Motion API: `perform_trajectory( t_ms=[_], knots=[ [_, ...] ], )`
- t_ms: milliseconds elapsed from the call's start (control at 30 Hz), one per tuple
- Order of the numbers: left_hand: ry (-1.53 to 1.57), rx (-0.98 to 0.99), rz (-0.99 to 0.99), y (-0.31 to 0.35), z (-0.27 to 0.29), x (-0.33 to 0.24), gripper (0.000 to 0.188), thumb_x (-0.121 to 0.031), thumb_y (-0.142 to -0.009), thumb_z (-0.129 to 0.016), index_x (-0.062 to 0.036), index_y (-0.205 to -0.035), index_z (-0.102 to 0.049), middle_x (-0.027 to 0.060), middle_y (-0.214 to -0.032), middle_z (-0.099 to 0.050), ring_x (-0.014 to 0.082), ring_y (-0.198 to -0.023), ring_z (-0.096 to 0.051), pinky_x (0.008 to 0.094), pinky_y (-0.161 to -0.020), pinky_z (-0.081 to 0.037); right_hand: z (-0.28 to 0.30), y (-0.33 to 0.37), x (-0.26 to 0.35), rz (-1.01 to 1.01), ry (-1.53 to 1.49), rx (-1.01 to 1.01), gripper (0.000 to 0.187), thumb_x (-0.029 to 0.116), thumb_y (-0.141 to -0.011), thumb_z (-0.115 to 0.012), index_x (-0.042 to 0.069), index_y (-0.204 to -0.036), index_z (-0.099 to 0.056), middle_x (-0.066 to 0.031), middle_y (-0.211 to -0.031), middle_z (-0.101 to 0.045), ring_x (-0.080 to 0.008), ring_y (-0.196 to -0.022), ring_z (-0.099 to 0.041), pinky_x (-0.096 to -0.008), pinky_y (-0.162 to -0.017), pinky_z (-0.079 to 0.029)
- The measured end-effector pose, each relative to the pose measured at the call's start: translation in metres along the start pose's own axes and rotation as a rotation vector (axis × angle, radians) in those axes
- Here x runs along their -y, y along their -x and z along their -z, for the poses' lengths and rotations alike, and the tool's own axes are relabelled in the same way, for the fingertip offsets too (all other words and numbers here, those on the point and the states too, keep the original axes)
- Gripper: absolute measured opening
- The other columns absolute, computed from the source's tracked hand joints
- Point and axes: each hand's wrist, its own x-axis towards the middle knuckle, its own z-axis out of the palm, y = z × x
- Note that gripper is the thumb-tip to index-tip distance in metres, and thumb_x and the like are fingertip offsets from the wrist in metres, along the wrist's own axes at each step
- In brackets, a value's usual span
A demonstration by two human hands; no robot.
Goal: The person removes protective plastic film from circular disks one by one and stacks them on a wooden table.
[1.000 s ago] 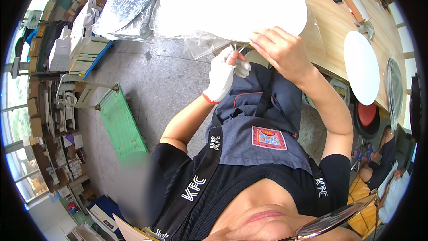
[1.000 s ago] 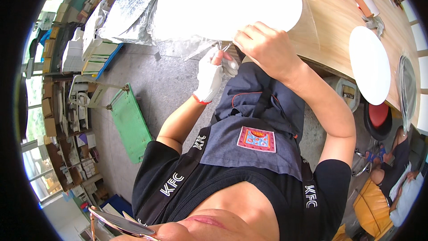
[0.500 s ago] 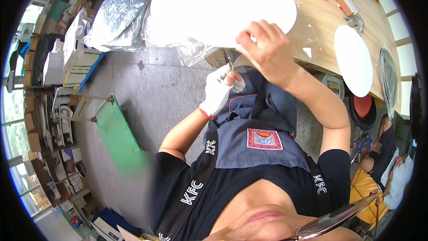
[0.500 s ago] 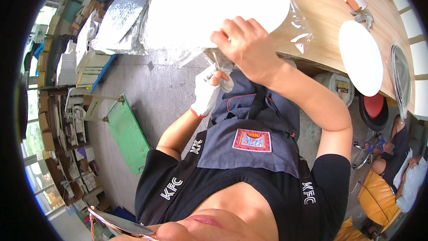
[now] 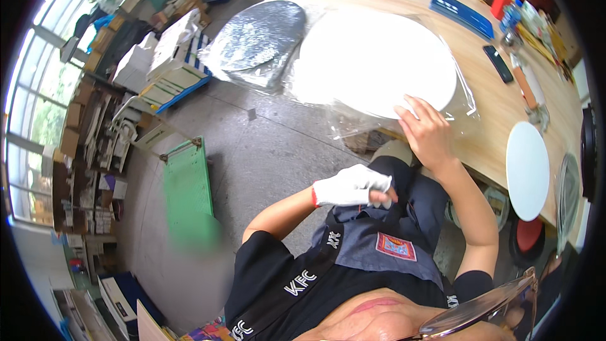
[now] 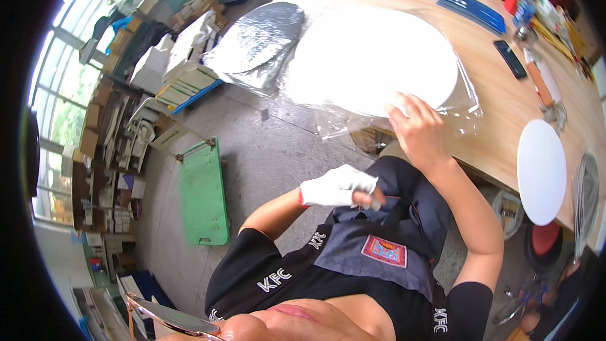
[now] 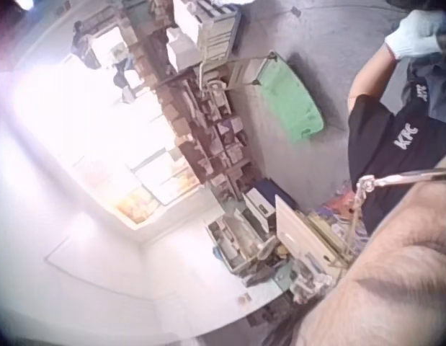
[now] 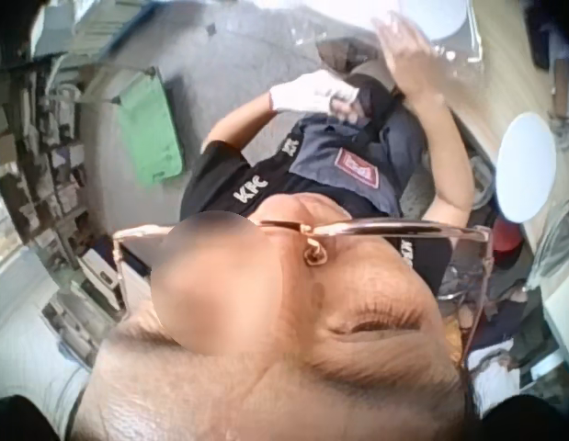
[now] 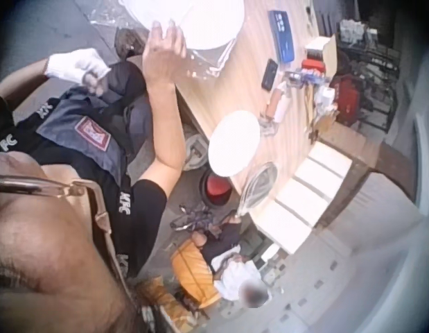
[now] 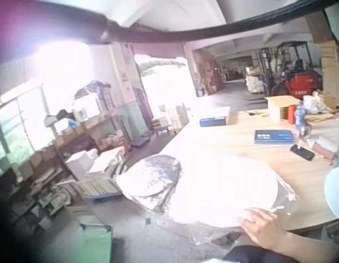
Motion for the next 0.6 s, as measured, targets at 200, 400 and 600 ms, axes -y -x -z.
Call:
perform_trajectory(
  t_ms=[200,400,600],
  knots=[
    [-0.793,-0.885,-0.252,0.032,0.136,-0.018,0.021,-0.011,-0.088,-0.065,-0.009,-0.108,-0.071,0.0078,-0.097,-0.074,0.0192,-0.078,-0.07,0.0272,-0.071,-0.058,-0.001,0.001,-0.009,-0.027,0.01,0.031,0.027,0.018,-0.086,-0.07,0.014,-0.113,-0.069,-0.0102,-0.122,-0.065,-0.0299,-0.115,-0.061,-0.0407,-0.095,-0.051],
    [-1.484,-0.904,0.589,0.065,0.244,0.037,0.065,-0.056,-0.089,-0.059,-0.0076,-0.132,-0.06,0.018,-0.145,-0.046,0.0385,-0.137,-0.036,0.0503,-0.114,-0.027,0.034,-0.006,-0.012,-0.027,-0.061,-0.082,0.032,0.025,-0.084,-0.073,0.01,-0.112,-0.069,-0.009,-0.117,-0.065,-0.0288,-0.109,-0.062,-0.0395,-0.092,-0.05],
    [-1.372,-0.858,0.388,0.078,0.241,0.051,0.062,-0.05,-0.094,-0.058,-0.0029,-0.133,-0.058,0.0222,-0.133,-0.056,0.0407,-0.122,-0.051,0.0477,-0.103,-0.04,0.017,0.047,-0.151,-0.71,-0.312,-0.446,0.038,0.037,-0.093,-0.068,0.001,-0.102,-0.06,-0.0101,-0.091,-0.065,-0.0211,-0.089,-0.063,-0.0342,-0.08,-0.05]
  ],
)
